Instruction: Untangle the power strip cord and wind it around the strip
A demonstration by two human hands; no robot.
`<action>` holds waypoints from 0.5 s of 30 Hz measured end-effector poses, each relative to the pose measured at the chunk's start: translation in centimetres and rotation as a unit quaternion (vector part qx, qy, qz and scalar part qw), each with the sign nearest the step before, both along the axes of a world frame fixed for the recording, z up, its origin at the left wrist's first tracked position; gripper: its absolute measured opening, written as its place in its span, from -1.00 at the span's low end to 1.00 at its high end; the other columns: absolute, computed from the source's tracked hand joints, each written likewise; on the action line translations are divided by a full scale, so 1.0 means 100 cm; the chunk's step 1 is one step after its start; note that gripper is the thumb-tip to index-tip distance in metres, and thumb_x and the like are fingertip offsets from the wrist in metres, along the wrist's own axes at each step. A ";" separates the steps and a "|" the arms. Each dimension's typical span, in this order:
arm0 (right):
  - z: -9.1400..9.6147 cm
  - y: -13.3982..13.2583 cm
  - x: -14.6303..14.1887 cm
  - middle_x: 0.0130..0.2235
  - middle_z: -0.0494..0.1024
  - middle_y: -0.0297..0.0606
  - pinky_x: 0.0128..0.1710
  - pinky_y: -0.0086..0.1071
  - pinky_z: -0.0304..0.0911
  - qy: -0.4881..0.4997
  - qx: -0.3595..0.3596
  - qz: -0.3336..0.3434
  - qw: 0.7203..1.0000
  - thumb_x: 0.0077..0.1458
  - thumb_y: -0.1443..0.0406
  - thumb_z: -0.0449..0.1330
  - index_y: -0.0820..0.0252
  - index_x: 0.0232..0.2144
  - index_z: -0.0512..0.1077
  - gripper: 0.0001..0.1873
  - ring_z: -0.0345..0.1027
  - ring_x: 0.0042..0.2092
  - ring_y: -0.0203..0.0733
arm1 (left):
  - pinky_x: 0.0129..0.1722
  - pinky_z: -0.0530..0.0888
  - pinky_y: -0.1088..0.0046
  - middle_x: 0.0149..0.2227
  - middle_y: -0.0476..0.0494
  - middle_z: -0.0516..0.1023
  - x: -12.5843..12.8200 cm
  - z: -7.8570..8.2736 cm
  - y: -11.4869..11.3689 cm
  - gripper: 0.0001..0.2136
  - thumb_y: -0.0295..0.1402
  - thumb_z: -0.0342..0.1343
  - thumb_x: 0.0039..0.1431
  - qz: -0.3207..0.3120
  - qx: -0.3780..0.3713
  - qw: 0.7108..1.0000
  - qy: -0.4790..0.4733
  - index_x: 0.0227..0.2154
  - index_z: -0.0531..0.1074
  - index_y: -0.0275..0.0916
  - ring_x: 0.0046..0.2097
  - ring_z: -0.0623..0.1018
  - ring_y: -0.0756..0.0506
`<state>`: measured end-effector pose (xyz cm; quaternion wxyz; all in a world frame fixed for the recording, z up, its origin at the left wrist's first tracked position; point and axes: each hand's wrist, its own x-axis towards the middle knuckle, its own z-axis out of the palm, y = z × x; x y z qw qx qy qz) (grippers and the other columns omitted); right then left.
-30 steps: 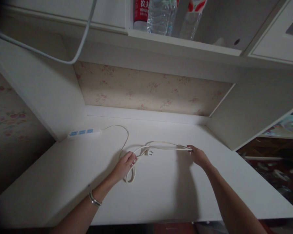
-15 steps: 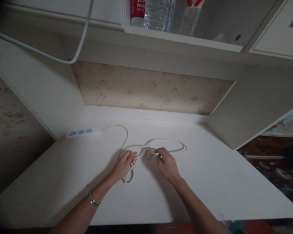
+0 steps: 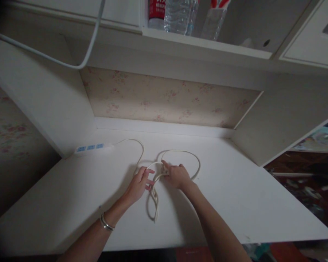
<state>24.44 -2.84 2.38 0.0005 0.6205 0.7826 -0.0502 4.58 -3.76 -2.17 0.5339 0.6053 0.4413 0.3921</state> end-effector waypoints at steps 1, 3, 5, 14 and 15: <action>-0.001 0.003 0.001 -0.25 0.55 -0.16 -0.21 -0.31 0.10 0.032 -0.020 -0.002 0.999 0.09 0.18 0.10 0.11 0.20 0.14 -0.38 0.42 -0.24 -0.09 | -0.59 0.40 0.58 -0.05 -0.22 0.48 0.000 0.000 -0.001 -0.57 0.04 -0.25 0.26 -0.002 0.002 1.000 0.006 -0.17 0.30 -0.20 -0.37 0.57 -0.02; -0.004 0.008 0.003 -0.38 0.52 -0.27 -0.36 -0.40 0.09 0.139 -0.062 -0.010 0.988 0.03 0.17 0.15 0.12 0.09 0.26 -0.46 0.38 -0.36 -0.18 | -0.59 0.40 0.58 -0.06 -0.20 0.48 -0.001 0.000 -0.002 -0.59 0.02 -0.24 0.26 -0.007 0.008 1.000 0.020 -0.17 0.31 -0.19 -0.37 0.56 -0.02; -0.008 0.009 0.006 -0.46 0.46 -0.38 -0.45 -0.47 0.06 0.276 -0.115 -0.015 0.954 0.00 0.12 0.19 0.14 -0.02 0.31 -0.52 0.30 -0.45 -0.27 | -0.59 0.41 0.56 -0.07 -0.17 0.48 -0.003 0.002 -0.003 -0.60 0.01 -0.24 0.26 -0.015 0.014 0.999 0.026 -0.17 0.31 -0.17 -0.38 0.55 -0.02; -0.012 0.008 0.008 -0.39 0.55 -0.25 -0.38 -0.42 0.16 0.192 0.031 -0.064 0.979 0.26 0.06 -0.10 0.10 -0.06 0.37 -0.60 0.42 -0.38 -0.21 | -0.46 0.41 0.53 -0.27 -0.10 0.52 -0.004 0.006 -0.006 -0.61 -0.01 -0.21 0.27 -0.041 0.050 0.997 0.050 -0.24 0.38 -0.18 -0.30 0.52 -0.05; -0.011 0.007 0.006 -0.33 0.57 -0.21 -0.36 -0.41 0.17 0.145 0.062 -0.077 0.985 0.28 0.09 -0.13 0.07 -0.02 0.36 -0.60 0.45 -0.33 -0.17 | -0.45 0.41 0.53 -0.28 -0.10 0.52 -0.004 0.005 -0.006 -0.61 0.00 -0.20 0.26 -0.039 0.051 0.997 0.048 -0.25 0.38 -0.18 -0.30 0.52 -0.05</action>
